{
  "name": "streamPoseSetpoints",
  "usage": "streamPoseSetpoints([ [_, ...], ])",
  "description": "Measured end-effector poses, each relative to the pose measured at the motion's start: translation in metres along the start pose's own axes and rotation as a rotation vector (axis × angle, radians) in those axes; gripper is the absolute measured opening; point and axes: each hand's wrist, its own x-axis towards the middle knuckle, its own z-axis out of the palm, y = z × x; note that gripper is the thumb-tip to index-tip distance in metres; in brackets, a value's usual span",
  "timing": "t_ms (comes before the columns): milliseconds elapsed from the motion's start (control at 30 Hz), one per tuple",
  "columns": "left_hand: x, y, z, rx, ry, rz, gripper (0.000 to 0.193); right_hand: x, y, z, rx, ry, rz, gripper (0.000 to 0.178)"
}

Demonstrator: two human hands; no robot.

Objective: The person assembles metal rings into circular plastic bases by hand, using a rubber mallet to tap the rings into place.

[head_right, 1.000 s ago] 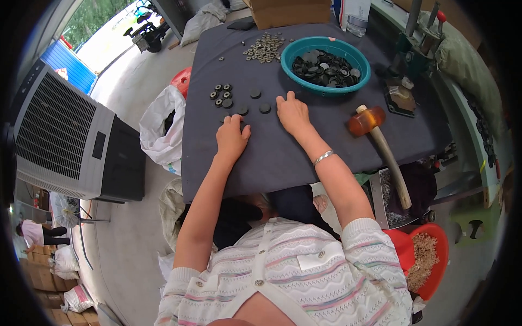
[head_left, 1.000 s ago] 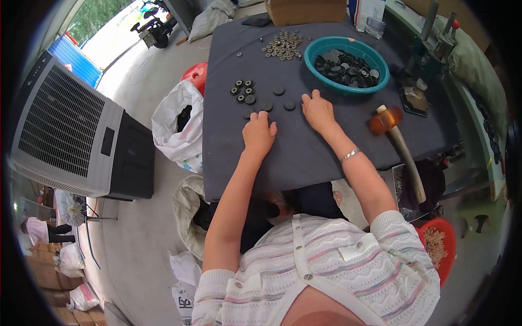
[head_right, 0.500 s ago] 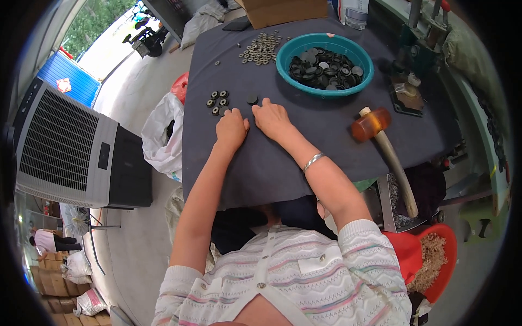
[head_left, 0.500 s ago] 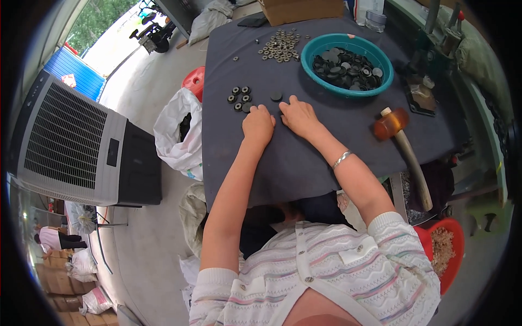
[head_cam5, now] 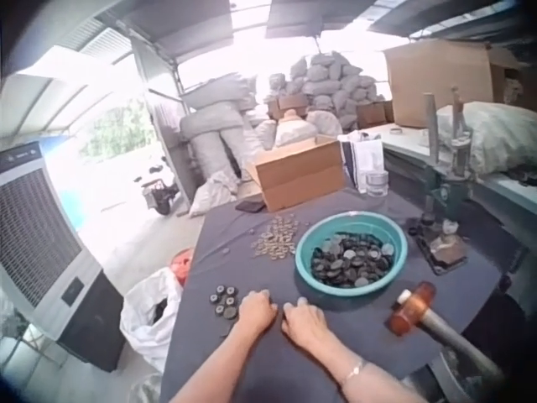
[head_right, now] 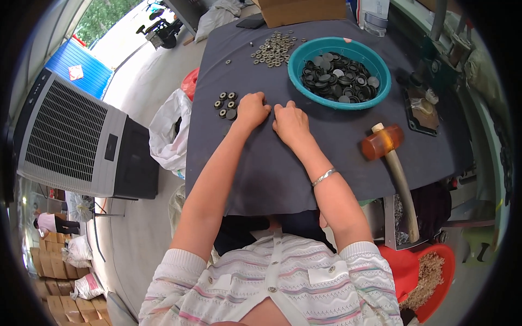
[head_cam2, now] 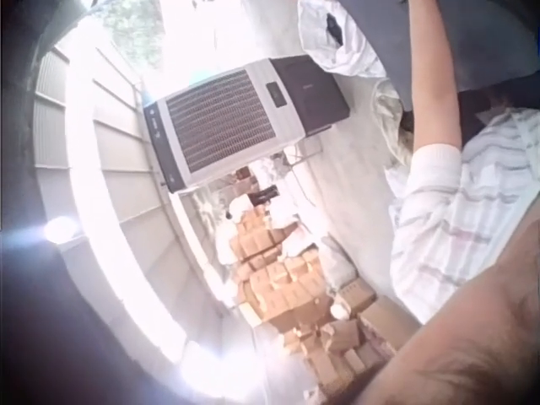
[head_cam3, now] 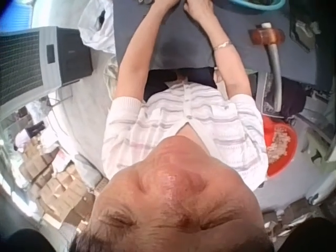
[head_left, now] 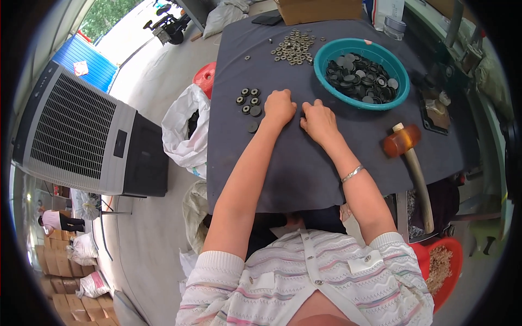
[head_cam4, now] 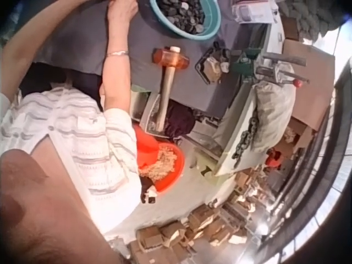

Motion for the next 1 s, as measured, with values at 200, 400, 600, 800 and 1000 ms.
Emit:
streamPoseSetpoints([
  [200,-0.056,-0.025,-0.041,-0.185,0.249,-0.058,0.024,-0.004,0.011,0.003,0.056,0.02,0.03,0.022],
  [400,-0.073,-0.052,-0.055,0.057,-0.019,-0.244,0.03,0.003,0.001,0.003,0.025,0.022,-0.031,0.021],
  [600,-0.079,-0.06,-0.057,0.035,-0.074,-0.296,0.02,-0.015,0.001,0.001,0.026,0.038,-0.07,0.021],
  [800,-0.147,-0.067,-0.05,-0.089,0.206,-0.129,0.017,-0.01,-0.017,0.013,0.216,0.055,-0.246,0.022],
  [1000,-0.186,-0.055,-0.045,-0.336,0.525,-0.067,0.018,0.045,-0.09,0.042,0.086,0.11,-0.336,0.026],
])
